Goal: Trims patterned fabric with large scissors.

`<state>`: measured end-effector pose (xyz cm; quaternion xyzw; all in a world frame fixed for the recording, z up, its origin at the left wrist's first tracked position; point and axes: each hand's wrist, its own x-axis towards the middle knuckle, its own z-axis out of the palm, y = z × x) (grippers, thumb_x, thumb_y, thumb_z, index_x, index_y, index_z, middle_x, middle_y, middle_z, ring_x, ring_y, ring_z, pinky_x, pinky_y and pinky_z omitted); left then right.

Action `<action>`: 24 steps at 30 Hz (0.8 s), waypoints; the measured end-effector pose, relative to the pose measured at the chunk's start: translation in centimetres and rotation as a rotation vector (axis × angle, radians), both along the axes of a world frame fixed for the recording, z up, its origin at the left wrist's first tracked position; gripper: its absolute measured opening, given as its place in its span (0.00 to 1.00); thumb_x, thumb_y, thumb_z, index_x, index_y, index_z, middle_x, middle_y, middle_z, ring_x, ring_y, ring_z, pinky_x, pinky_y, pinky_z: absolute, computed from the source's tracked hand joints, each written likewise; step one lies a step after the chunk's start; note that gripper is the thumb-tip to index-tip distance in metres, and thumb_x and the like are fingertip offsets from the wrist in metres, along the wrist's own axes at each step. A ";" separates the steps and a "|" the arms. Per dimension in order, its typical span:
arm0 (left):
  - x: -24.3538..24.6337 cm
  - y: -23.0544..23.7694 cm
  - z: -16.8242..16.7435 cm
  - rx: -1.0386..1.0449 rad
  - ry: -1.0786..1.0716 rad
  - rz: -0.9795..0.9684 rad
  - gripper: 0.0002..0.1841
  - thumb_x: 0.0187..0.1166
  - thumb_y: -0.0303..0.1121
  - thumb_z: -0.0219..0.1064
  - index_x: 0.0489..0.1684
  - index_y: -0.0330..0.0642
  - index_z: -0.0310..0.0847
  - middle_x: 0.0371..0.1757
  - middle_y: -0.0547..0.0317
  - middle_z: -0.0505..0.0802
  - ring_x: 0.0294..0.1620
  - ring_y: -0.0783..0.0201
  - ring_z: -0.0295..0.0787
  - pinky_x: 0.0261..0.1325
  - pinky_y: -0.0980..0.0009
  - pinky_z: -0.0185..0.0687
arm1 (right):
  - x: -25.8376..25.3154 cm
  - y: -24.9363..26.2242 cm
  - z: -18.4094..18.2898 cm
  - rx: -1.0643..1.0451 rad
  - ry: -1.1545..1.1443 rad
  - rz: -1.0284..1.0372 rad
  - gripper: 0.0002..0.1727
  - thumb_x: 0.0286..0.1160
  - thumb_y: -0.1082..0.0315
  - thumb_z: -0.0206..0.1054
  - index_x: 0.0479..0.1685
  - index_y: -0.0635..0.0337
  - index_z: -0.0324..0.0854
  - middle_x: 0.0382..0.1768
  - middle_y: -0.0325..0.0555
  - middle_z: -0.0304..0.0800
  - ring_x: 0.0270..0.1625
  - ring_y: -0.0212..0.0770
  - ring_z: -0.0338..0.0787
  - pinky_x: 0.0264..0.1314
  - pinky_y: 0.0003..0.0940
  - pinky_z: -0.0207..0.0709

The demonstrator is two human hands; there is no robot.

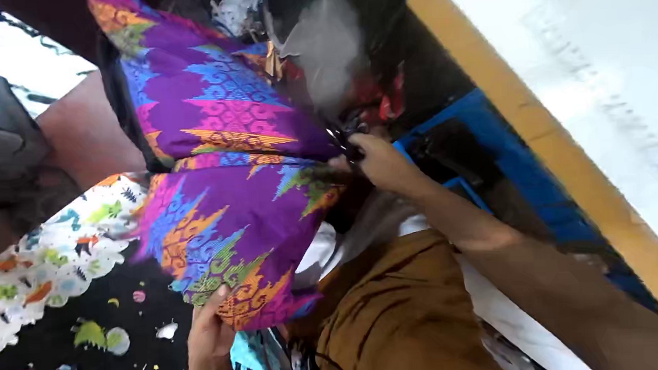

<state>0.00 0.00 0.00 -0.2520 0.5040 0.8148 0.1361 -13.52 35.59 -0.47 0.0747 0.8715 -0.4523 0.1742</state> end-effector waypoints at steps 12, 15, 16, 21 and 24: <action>3.3 6.8 0.8 -0.361 -0.194 -0.078 0.19 0.66 0.22 0.75 0.56 0.35 0.79 0.43 0.62 0.95 0.44 0.70 0.93 0.51 0.69 0.92 | 17.1 8.1 4.8 -0.391 -0.390 0.291 0.41 0.63 0.28 0.69 0.59 0.56 0.81 0.33 0.26 0.84 0.32 0.16 0.80 0.34 0.15 0.76; 2.7 7.7 0.5 -0.442 -0.156 0.043 0.10 0.83 0.25 0.61 0.58 0.36 0.75 0.40 0.66 0.93 0.40 0.73 0.92 0.47 0.73 0.91 | 17.8 9.2 5.2 -0.445 -0.605 0.474 0.40 0.64 0.24 0.64 0.55 0.53 0.78 0.31 0.27 0.81 0.30 0.17 0.79 0.31 0.16 0.75; 2.5 8.0 0.7 -0.452 -0.148 0.081 0.09 0.86 0.26 0.59 0.58 0.37 0.75 0.39 0.67 0.93 0.38 0.74 0.92 0.46 0.74 0.91 | 17.8 9.3 5.4 -0.439 -0.655 0.522 0.42 0.62 0.22 0.63 0.54 0.54 0.78 0.29 0.28 0.80 0.28 0.17 0.78 0.30 0.16 0.74; 2.7 8.3 0.5 -0.479 -0.084 0.120 0.17 0.79 0.27 0.67 0.63 0.35 0.73 0.44 0.63 0.94 0.45 0.71 0.94 0.52 0.70 0.93 | 15.7 8.8 6.7 -0.365 -0.809 0.676 0.40 0.72 0.30 0.64 0.52 0.66 0.77 0.34 0.42 0.83 0.32 0.25 0.81 0.37 0.23 0.77; 2.9 7.8 0.8 -0.399 -0.101 0.086 0.27 0.63 0.25 0.78 0.63 0.34 0.73 0.45 0.61 0.94 0.47 0.69 0.94 0.54 0.68 0.93 | 13.6 6.9 7.5 -0.272 -0.944 0.646 0.23 0.80 0.58 0.67 0.52 0.76 0.76 0.35 0.50 0.82 0.34 0.32 0.79 0.42 0.27 0.75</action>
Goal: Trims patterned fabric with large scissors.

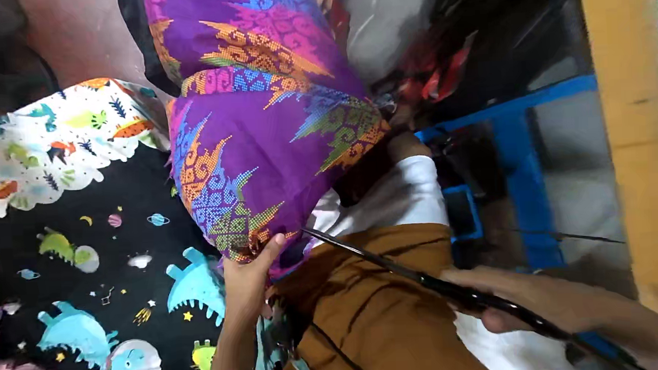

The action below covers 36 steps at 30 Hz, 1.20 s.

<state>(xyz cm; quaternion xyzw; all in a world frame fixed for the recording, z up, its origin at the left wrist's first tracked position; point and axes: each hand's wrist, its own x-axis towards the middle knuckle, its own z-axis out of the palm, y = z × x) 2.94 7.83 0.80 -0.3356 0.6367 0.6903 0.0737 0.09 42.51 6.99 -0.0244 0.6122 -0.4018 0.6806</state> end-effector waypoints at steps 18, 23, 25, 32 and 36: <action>0.4 -1.1 1.2 0.056 0.056 -0.102 0.32 0.53 0.19 0.83 0.61 0.34 0.76 0.46 0.60 0.96 0.49 0.66 0.96 0.57 0.67 0.94 | -7.2 -0.6 -1.0 0.031 0.384 0.276 0.44 0.44 0.20 0.73 0.45 0.51 0.85 0.25 0.32 0.83 0.28 0.29 0.82 0.31 0.34 0.76; 0.9 -1.2 2.1 0.019 0.147 -0.165 0.31 0.54 0.21 0.85 0.60 0.38 0.79 0.47 0.64 0.97 0.50 0.69 0.95 0.58 0.69 0.94 | -7.6 0.4 0.1 0.024 0.417 0.265 0.43 0.41 0.17 0.71 0.40 0.48 0.85 0.21 0.27 0.79 0.24 0.22 0.78 0.26 0.26 0.71; 0.9 -1.2 2.2 0.026 0.167 -0.174 0.31 0.53 0.20 0.85 0.60 0.39 0.79 0.47 0.65 0.97 0.50 0.69 0.95 0.58 0.68 0.94 | -7.7 0.6 0.5 0.047 0.412 0.273 0.42 0.41 0.20 0.74 0.40 0.48 0.86 0.22 0.28 0.80 0.26 0.24 0.79 0.28 0.28 0.73; 1.1 -1.6 2.6 0.090 0.200 -0.220 0.28 0.55 0.22 0.84 0.58 0.42 0.81 0.47 0.68 0.97 0.50 0.70 0.95 0.58 0.69 0.93 | -7.6 0.9 0.8 0.032 0.469 0.282 0.42 0.39 0.16 0.70 0.36 0.46 0.85 0.19 0.24 0.79 0.23 0.20 0.77 0.24 0.25 0.71; 1.2 -1.8 2.6 0.169 0.214 -0.202 0.26 0.56 0.21 0.84 0.56 0.45 0.83 0.46 0.68 0.97 0.48 0.70 0.95 0.56 0.69 0.94 | -7.6 1.4 0.9 0.022 0.480 0.286 0.37 0.42 0.21 0.74 0.32 0.47 0.85 0.18 0.26 0.79 0.23 0.23 0.78 0.26 0.29 0.70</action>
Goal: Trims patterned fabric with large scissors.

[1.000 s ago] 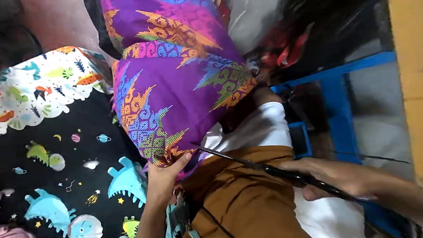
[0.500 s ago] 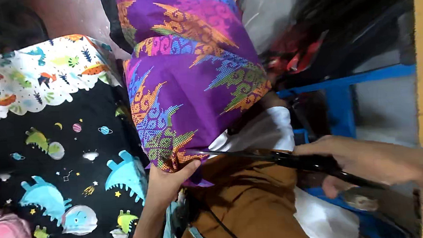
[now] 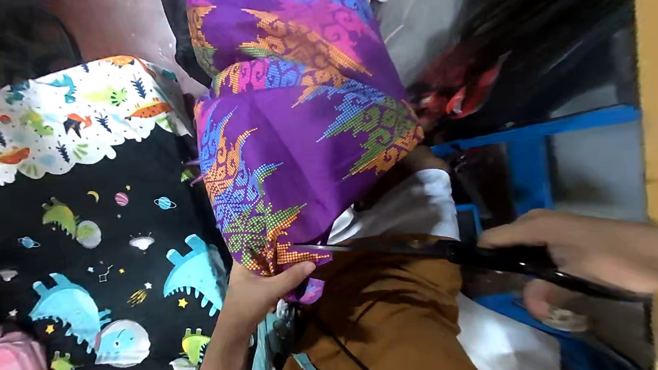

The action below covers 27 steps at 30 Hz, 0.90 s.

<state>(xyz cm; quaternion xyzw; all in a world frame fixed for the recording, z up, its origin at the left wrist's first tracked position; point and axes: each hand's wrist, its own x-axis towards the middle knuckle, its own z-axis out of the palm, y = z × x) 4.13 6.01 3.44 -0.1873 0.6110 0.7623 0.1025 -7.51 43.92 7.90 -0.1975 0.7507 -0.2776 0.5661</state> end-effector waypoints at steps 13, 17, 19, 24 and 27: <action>0.0 2.3 -0.2 0.084 0.076 0.147 0.26 0.58 0.25 0.84 0.57 0.44 0.81 0.46 0.67 0.97 0.48 0.71 0.95 0.56 0.69 0.93 | 3.9 -0.9 -1.1 -0.147 0.027 -0.178 0.40 0.41 0.19 0.72 0.33 0.48 0.86 0.19 0.24 0.80 0.23 0.16 0.76 0.24 0.20 0.69; 0.4 2.8 -0.2 0.086 0.126 0.170 0.23 0.61 0.27 0.84 0.55 0.47 0.84 0.47 0.68 0.97 0.48 0.72 0.95 0.57 0.70 0.93 | 6.4 0.1 -2.1 -0.298 0.103 -0.216 0.37 0.54 0.23 0.70 0.34 0.53 0.84 0.18 0.27 0.80 0.23 0.14 0.76 0.22 0.14 0.68; 0.5 3.0 -0.3 0.115 0.138 0.182 0.20 0.64 0.31 0.83 0.55 0.51 0.86 0.47 0.69 0.97 0.48 0.73 0.95 0.56 0.71 0.93 | 7.5 0.7 -2.5 -0.373 0.088 -0.262 0.33 0.58 0.28 0.72 0.37 0.52 0.83 0.20 0.26 0.79 0.24 0.10 0.74 0.24 0.09 0.67; 0.0 3.7 0.2 0.179 0.033 0.300 0.17 0.81 0.48 0.69 0.57 0.48 0.82 0.46 0.66 0.97 0.49 0.71 0.95 0.56 0.69 0.93 | 9.7 1.0 -2.0 -0.384 -0.070 -0.389 0.33 0.60 0.32 0.75 0.40 0.56 0.84 0.25 0.27 0.81 0.29 0.11 0.76 0.31 0.10 0.70; 0.2 4.2 0.2 0.129 0.087 0.290 0.13 0.81 0.41 0.70 0.57 0.48 0.83 0.47 0.66 0.97 0.49 0.71 0.95 0.56 0.69 0.93 | 11.3 0.6 -1.7 -0.366 -0.107 -0.471 0.35 0.59 0.30 0.74 0.40 0.56 0.85 0.25 0.26 0.81 0.29 0.12 0.77 0.31 0.10 0.71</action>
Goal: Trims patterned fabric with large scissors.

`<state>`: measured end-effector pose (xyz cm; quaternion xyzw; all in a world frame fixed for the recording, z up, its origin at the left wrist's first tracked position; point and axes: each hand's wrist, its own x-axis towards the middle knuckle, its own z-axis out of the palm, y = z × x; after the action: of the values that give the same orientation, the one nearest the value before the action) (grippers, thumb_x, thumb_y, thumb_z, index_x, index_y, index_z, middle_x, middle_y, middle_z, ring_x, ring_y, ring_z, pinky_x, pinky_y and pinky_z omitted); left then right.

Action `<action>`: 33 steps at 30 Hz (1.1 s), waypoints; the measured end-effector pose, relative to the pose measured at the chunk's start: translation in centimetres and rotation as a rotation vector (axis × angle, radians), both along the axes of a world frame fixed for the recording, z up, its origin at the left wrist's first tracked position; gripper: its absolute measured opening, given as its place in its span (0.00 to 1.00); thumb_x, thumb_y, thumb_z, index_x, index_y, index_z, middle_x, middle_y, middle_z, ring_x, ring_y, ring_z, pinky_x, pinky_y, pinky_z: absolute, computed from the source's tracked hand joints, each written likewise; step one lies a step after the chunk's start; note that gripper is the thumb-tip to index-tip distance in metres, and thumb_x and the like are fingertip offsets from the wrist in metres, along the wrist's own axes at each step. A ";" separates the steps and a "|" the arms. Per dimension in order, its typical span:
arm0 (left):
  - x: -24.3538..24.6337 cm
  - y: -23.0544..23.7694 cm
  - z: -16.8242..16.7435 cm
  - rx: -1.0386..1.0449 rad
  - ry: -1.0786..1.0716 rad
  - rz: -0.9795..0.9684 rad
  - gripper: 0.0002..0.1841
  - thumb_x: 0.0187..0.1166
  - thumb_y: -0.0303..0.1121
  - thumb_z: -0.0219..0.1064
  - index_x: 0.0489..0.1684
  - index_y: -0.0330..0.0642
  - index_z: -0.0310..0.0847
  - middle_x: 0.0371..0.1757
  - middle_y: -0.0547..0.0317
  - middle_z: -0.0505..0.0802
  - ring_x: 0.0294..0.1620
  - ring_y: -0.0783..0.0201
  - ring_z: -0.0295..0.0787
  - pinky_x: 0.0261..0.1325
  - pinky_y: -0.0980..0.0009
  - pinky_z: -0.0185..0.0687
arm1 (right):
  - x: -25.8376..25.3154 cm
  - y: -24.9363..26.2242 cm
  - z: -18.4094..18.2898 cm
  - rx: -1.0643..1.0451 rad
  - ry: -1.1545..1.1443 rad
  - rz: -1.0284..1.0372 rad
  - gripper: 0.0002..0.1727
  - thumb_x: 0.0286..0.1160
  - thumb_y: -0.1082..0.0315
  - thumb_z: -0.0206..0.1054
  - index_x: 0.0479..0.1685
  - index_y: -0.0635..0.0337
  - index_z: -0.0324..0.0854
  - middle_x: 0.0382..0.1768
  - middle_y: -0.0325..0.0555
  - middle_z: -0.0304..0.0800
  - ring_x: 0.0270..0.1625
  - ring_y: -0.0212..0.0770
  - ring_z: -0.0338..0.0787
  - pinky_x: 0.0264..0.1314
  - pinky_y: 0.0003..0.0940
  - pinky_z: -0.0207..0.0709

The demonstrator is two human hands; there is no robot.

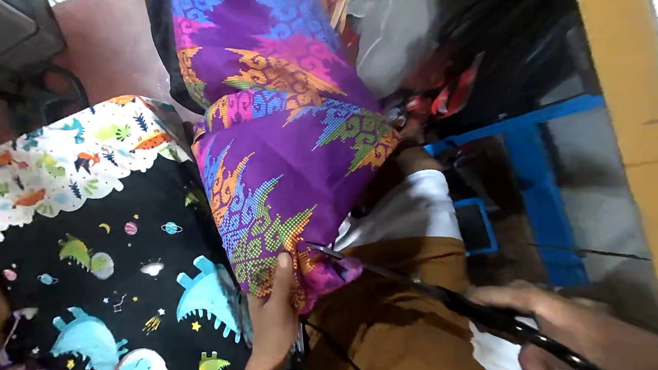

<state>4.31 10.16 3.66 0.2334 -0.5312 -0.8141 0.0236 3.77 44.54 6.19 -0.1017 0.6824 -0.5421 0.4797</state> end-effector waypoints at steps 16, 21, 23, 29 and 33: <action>0.3 2.6 0.2 -0.075 0.026 -0.008 0.19 0.65 0.28 0.82 0.53 0.45 0.84 0.43 0.64 0.97 0.46 0.69 0.96 0.53 0.68 0.95 | 1.9 -5.5 5.5 0.321 -0.391 -0.233 0.15 0.75 0.71 0.70 0.46 0.81 0.81 0.32 0.55 0.85 0.32 0.33 0.80 0.45 0.23 0.74; -0.5 3.3 0.0 0.274 -0.059 -0.130 0.15 0.71 0.40 0.79 0.51 0.47 0.89 0.45 0.60 0.97 0.48 0.68 0.95 0.54 0.68 0.93 | 1.3 -7.0 7.3 0.467 -0.516 -0.228 0.12 0.82 0.77 0.60 0.49 0.83 0.78 0.33 0.57 0.84 0.34 0.33 0.80 0.47 0.21 0.74; -1.4 3.1 0.0 0.429 -0.101 -0.215 0.17 0.73 0.50 0.74 0.52 0.51 0.92 0.47 0.63 0.97 0.51 0.70 0.95 0.57 0.69 0.91 | 0.6 -7.3 7.8 0.525 -0.558 -0.200 0.12 0.84 0.78 0.58 0.52 0.83 0.79 0.38 0.61 0.86 0.38 0.36 0.82 0.51 0.22 0.74; -1.5 3.0 -0.9 0.406 -0.102 -0.236 0.12 0.72 0.35 0.77 0.50 0.42 0.90 0.44 0.55 0.97 0.46 0.66 0.96 0.53 0.67 0.93 | 10.8 -2.4 -0.1 -0.037 -0.170 -0.414 0.37 0.61 0.27 0.70 0.42 0.56 0.84 0.24 0.31 0.81 0.26 0.18 0.78 0.28 0.18 0.73; -1.1 3.0 -1.0 0.373 -0.009 -0.295 0.10 0.75 0.32 0.75 0.51 0.43 0.92 0.46 0.58 0.98 0.48 0.68 0.96 0.55 0.69 0.92 | 8.4 -3.0 1.7 -0.127 -0.291 -0.345 0.43 0.59 0.22 0.65 0.44 0.59 0.80 0.27 0.31 0.77 0.28 0.19 0.76 0.29 0.18 0.70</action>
<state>3.18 13.21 2.68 0.1574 -0.3999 -0.8918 -0.1415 12.20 41.56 7.88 0.0658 0.5780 -0.6669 0.4656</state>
